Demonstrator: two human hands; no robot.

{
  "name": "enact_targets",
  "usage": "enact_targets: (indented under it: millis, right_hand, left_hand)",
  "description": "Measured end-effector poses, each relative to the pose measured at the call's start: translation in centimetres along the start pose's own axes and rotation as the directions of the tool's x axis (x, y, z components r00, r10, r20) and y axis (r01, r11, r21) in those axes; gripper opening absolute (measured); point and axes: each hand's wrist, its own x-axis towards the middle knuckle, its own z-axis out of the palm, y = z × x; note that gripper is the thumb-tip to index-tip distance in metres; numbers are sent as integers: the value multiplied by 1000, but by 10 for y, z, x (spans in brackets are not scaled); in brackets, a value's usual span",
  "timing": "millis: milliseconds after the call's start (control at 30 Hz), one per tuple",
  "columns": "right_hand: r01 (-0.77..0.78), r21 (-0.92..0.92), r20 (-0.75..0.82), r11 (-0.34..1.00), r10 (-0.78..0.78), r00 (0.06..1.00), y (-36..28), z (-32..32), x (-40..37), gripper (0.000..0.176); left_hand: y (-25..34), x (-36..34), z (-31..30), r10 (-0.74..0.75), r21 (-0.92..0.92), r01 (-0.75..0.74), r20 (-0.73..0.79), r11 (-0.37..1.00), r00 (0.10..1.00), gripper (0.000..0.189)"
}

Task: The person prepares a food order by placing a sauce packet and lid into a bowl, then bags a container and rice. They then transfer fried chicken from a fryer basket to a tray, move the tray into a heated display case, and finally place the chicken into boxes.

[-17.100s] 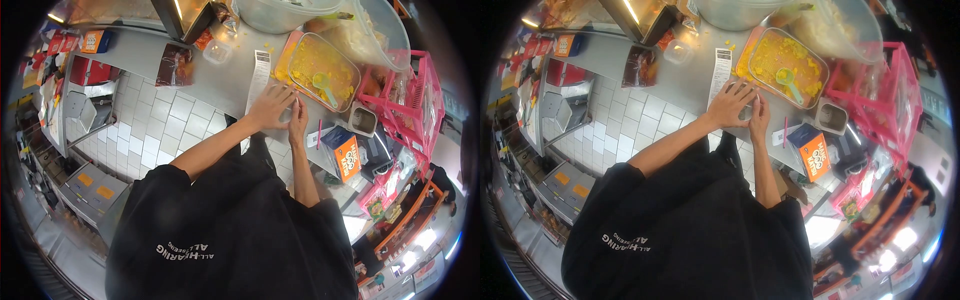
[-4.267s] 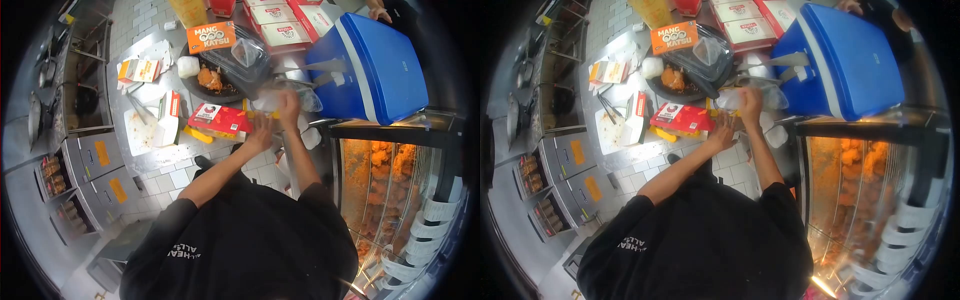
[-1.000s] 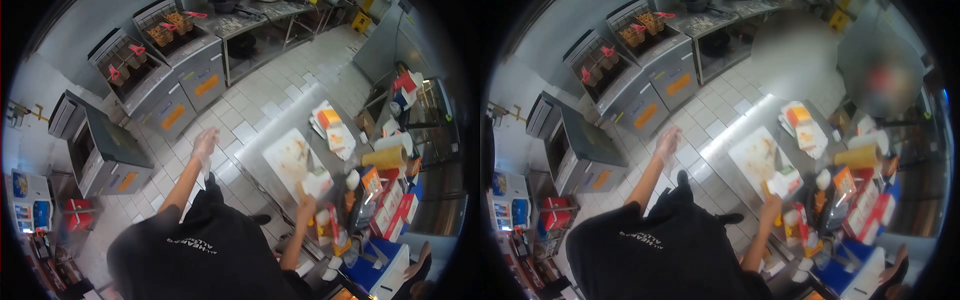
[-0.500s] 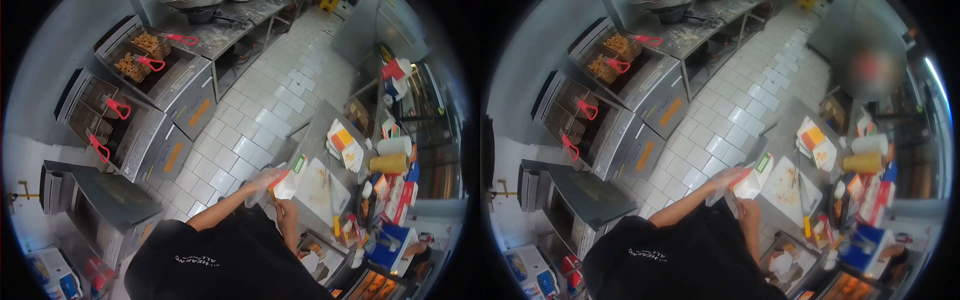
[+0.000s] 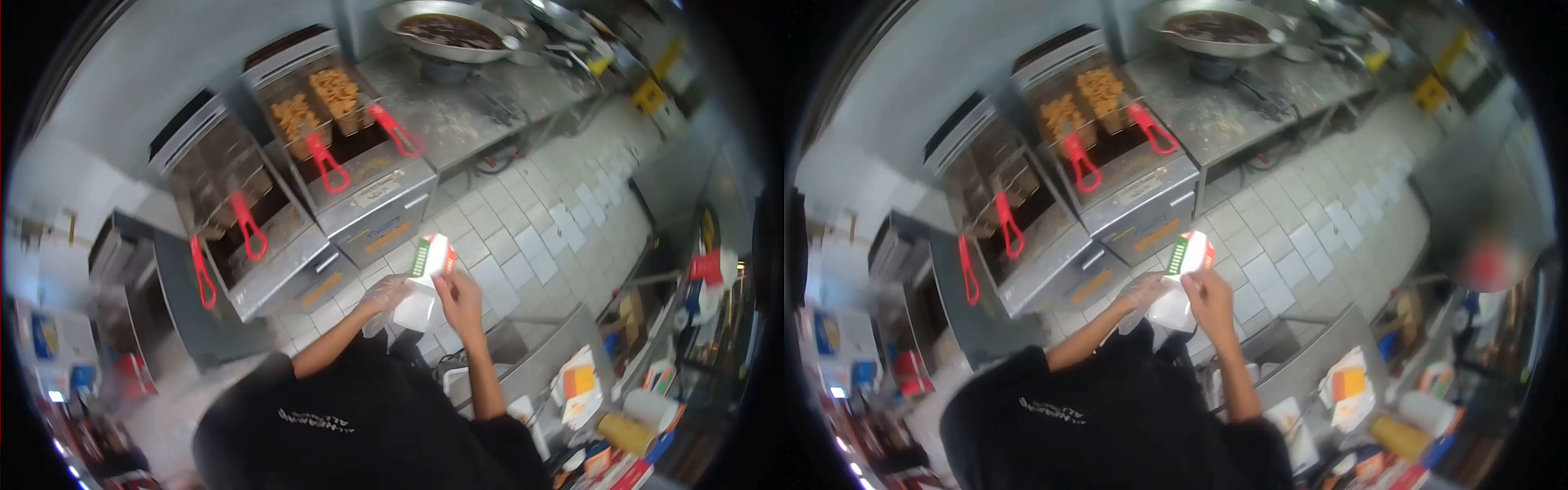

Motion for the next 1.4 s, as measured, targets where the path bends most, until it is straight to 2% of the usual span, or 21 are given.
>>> enact_targets:
  millis: [67, 100, 133, 167, 233, 333, 367, 433, 467, 500, 633, 700, 767, 867, 1000, 1100, 1133, 1233, 1300, 1367, 1400]
  right_hand:
    - [235, 293, 71, 927, -266, 961, -15, 35, 76, 20]
    - [223, 253, 186, 941, -273, 944, -24, 47, 105, 27]
    - [353, 284, 152, 891, -405, 901, 4, 87, 137, 29]
    - [415, 206, 146, 886, -447, 883, -14, 87, 156, 25]
    - [428, 83, 201, 900, -435, 877, -47, 87, 167, 23]
    - [340, 21, 175, 940, -338, 925, -28, 95, 156, 25]
    - [311, 29, 148, 950, -312, 939, -15, 86, 142, 25]
    - [229, -36, -128, 973, -232, 964, 22, 68, 106, 23]
    - [95, -134, -255, 987, -126, 959, 34, 51, 84, 22]
    - [-38, -201, -437, 979, -55, 898, 69, 46, 62, 22]
    - [-548, -141, -719, 825, 295, 629, 142, 9, -29, 64]
    - [-589, 163, -546, 792, 569, 615, 184, -5, -58, 73]
    - [-572, 455, -431, 682, 731, 529, 177, -43, -61, 70]
    - [-483, 599, -551, 639, 766, 330, 212, -75, -54, 60]
    - [-415, 632, -599, 655, 752, 275, 234, -139, -41, 58]
    - [-365, 703, -571, 611, 790, 225, 233, -199, -24, 56]
    - [-350, 733, -540, 583, 812, 222, 241, -220, -20, 53]
    - [-200, 792, -576, 576, 815, 65, 309, -271, -9, 52]
    - [-41, 749, -654, 662, 727, -212, 354, -332, -11, 50]
    - [141, 686, -646, 714, 687, -334, 367, -427, -34, 42]
    - [143, 650, -657, 746, 646, -388, 367, -475, -53, 41]
  left_hand:
    - [1, 4, -22, 81, 82, -72, -116, 994, 990, 37]
    - [5, 1, -28, 159, 98, -146, -144, 985, 977, 36]
    - [-14, 11, -33, 193, 396, -131, -119, 909, 974, 37]
    - [85, 5, -46, -230, 57, 234, -70, 971, 971, 37]
    - [46, 27, -50, -251, 233, 250, -25, 940, 968, 39]
    - [-62, 89, -38, -53, -4, 54, 94, 999, 994, 38]
    - [-82, 111, -36, 194, 367, -202, 59, 908, 979, 38]
    - [-52, 139, -32, 459, 665, -427, 140, 613, 877, 38]
    - [-3, 143, -28, 130, 478, -181, 138, 859, 982, 39]
    - [34, 146, -19, -216, 283, 154, 207, 947, 954, 44]
    - [78, 183, 43, 8, 137, -66, 388, 988, 922, 40]
    - [99, 204, 88, -31, 205, -92, 525, 974, 850, 43]
    - [98, 235, 141, 40, 127, -143, 596, 982, 802, 40]
    - [148, 271, 207, 170, 123, -317, 638, 941, 751, 35]
    - [186, 326, 269, 177, 366, -507, 648, 781, 741, 29]
    - [229, 356, 310, 225, 276, -525, 678, 805, 700, 33]
    - [221, 383, 329, 257, 347, -640, 707, 685, 658, 31]
    - [291, 400, 363, 448, -27, -615, 711, 788, 543, 29]
    - [316, 426, 385, 377, -46, -509, 729, 860, 571, 23]
    - [343, 470, 406, 266, -142, -249, 761, 958, 591, 22]
    - [355, 493, 416, 235, -71, -294, 787, 953, 571, 21]
